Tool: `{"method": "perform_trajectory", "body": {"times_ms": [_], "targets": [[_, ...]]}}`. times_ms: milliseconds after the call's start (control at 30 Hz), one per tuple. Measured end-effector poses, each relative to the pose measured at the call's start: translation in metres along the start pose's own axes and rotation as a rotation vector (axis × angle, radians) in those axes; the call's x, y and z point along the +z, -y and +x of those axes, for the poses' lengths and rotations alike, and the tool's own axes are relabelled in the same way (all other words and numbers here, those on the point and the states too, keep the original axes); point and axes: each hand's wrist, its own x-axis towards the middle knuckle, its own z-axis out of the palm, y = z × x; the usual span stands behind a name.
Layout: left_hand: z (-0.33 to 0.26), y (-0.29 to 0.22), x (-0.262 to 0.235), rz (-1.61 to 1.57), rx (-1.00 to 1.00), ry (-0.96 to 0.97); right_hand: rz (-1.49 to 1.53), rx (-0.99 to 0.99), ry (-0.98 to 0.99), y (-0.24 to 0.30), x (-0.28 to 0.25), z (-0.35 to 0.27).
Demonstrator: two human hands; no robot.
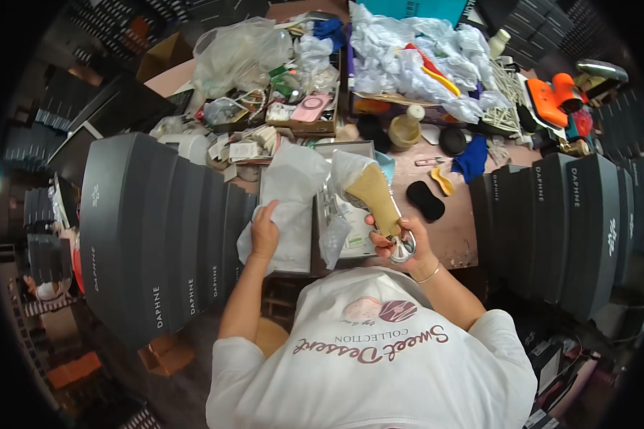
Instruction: The worker is seen inspecting high-heeled shoes, cleaning them with a brush and applicator, and then wrapping and packing them into branded shoe boxes.
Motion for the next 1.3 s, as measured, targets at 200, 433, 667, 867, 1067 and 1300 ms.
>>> {"method": "perform_trajectory", "body": {"times_ms": [200, 433, 667, 867, 1067, 1300], "targets": [[0.057, -0.035, -0.03, -0.529, -0.208, -0.185, -0.031, -0.07, 0.07, -0.023, 0.012, -0.009], [0.088, -0.083, 0.0, -1.104, -0.368, -0.032, -0.607, -0.056, -0.083, -0.055, 0.088, -0.071], [0.023, -0.145, -0.048, -0.901, -0.029, 0.006, -1.065, -0.149, -0.336, -0.102, 0.098, -0.048], [-0.013, -0.112, -0.057, -0.601, 0.041, 0.004, -1.411, -0.172, -0.471, -0.114, 0.065, -0.07], [-0.1, -0.198, -0.046, -0.565, 0.423, -0.07, -0.382, -0.159, -0.1, -0.113, 0.034, -0.117], [-0.109, -0.217, -0.022, -1.1, -0.064, 0.016, -0.529, -0.356, -0.162, -0.133, 0.031, -0.173]]}}
